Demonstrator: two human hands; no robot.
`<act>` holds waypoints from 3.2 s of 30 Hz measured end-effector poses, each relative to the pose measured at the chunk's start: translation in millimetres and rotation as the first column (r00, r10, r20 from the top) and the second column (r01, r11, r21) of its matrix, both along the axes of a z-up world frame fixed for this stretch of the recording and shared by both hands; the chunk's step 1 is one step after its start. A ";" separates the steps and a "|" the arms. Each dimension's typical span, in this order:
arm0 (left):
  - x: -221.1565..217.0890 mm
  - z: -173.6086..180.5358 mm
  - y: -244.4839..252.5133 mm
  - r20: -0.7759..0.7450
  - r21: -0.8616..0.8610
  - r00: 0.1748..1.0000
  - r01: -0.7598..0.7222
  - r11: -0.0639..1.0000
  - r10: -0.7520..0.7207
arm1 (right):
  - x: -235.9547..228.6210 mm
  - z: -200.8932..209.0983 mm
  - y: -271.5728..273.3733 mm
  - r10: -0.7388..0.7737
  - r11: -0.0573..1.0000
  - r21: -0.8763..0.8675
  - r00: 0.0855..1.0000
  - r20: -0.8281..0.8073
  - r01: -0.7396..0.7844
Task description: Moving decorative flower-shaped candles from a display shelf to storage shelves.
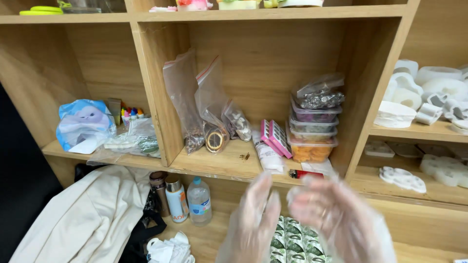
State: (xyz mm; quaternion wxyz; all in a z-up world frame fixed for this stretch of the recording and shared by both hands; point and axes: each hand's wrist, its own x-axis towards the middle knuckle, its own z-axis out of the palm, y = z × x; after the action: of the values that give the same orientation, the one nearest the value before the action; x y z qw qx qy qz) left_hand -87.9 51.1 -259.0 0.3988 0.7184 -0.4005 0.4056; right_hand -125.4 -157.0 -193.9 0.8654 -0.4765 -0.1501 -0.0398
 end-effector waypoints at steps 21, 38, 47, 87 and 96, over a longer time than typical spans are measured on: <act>-339.8 -53.8 120.6 -0.830 -0.305 0.436 -0.877 0.371 0.348 | -84.3 -189.5 239.6 0.879 0.419 0.174 0.350 -0.325 -0.891; -659.8 -59.1 148.9 -0.845 -0.077 -0.268 -0.796 -0.601 0.463 | -452.4 -126.2 444.3 0.874 -0.378 -0.234 -0.262 -0.410 -0.896; -803.7 -83.1 157.1 -0.745 0.215 -0.659 -0.388 -0.896 0.106 | -632.8 -145.1 488.0 0.667 -0.742 -0.267 -0.633 -0.394 -0.615; -1062.8 -145.2 -191.8 -0.780 0.488 0.218 0.798 -0.353 -0.586 | -1208.1 -227.5 141.9 -0.470 -0.628 -0.356 -0.703 -0.534 0.691; -1115.1 -177.2 -308.9 -0.840 0.401 0.226 0.871 -0.283 -0.494 | -1275.0 -246.4 -13.8 -0.609 -0.510 -0.277 -0.569 -0.553 0.814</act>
State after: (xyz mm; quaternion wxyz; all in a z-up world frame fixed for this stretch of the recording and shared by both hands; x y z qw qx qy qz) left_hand -1203.0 -257.8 -436.2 0.1569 0.4567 -0.8041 -0.3467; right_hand -1400.4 -170.8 -440.3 0.4630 -0.1674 0.5740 -0.6543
